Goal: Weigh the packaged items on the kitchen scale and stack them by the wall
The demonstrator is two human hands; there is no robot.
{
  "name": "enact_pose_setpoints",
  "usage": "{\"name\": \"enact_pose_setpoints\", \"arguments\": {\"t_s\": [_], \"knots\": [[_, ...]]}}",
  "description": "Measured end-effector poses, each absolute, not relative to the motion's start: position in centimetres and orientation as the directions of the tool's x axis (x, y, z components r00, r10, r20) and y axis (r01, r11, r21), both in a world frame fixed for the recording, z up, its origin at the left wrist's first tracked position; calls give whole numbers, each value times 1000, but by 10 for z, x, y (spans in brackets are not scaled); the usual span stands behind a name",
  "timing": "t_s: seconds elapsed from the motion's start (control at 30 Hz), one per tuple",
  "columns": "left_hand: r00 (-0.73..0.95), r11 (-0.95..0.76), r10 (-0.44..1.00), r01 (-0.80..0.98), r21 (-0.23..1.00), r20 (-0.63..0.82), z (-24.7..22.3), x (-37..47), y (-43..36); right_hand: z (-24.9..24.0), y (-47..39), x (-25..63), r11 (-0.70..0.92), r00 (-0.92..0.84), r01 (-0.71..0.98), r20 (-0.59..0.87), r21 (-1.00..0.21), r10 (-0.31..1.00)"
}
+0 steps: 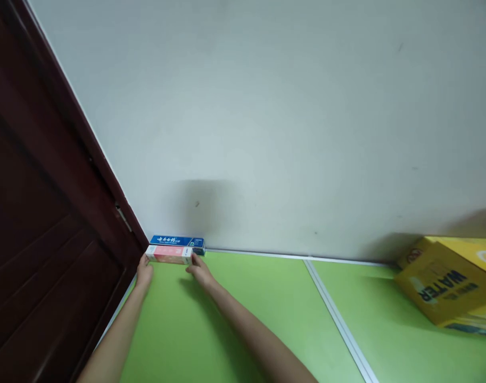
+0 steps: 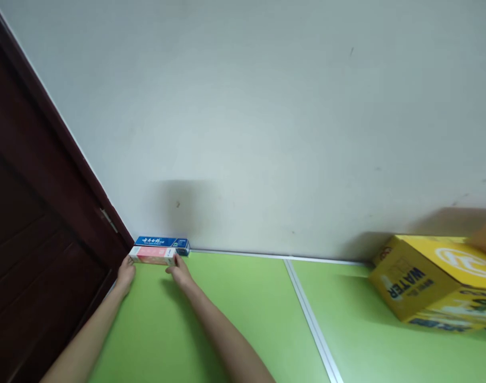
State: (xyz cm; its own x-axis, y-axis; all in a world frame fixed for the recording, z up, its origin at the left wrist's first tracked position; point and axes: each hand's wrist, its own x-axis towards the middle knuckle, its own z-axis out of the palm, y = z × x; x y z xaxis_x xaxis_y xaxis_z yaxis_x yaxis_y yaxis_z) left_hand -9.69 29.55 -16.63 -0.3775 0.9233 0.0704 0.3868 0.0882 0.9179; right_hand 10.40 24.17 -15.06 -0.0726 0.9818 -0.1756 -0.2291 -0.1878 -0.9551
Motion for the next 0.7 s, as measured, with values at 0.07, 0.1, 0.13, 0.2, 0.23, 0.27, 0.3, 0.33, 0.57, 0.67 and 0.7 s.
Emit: {"name": "enact_pose_setpoints", "arguments": {"t_s": [0.07,0.1,0.13,0.2,0.23,0.27,0.3,0.33,0.57,0.67,0.7], "knots": [[-354,111,934,399,910,41,-169,-96,281,-148,237,112,-178,-100,-246,-158,-953,982],[-343,123,939,403,907,25,-170,-95,270,-148,231,118,-179,-118,-249,-154,-952,981],[-332,136,943,405,904,7,-173,-94,256,-148,222,127,-184,-138,-248,-153,-951,978],[-308,164,951,404,900,-35,-178,-88,220,-148,198,147,-201,-173,-236,-163,-951,971],[-282,172,958,399,901,-58,-181,-83,200,-148,182,159,-215,-180,-225,-176,-950,968],[-246,179,966,389,904,-85,-182,-76,178,-148,165,171,-233,-178,-211,-197,-949,964],[-202,190,972,374,908,-120,-183,-68,156,-147,145,184,-257,-165,-198,-226,-946,960],[-152,205,975,357,911,-160,-183,-58,134,-145,124,196,-284,-148,-188,-259,-940,954],[180,118,963,387,915,-200,-150,-2,-3,-99,-47,269,-333,61,-136,-343,-933,937],[257,4,959,397,918,-116,-140,11,-45,-85,-115,284,-361,155,-117,-376,-925,913],[262,-15,960,404,915,-100,-139,15,-57,-86,-134,286,-375,185,-121,-392,-919,901]]}}
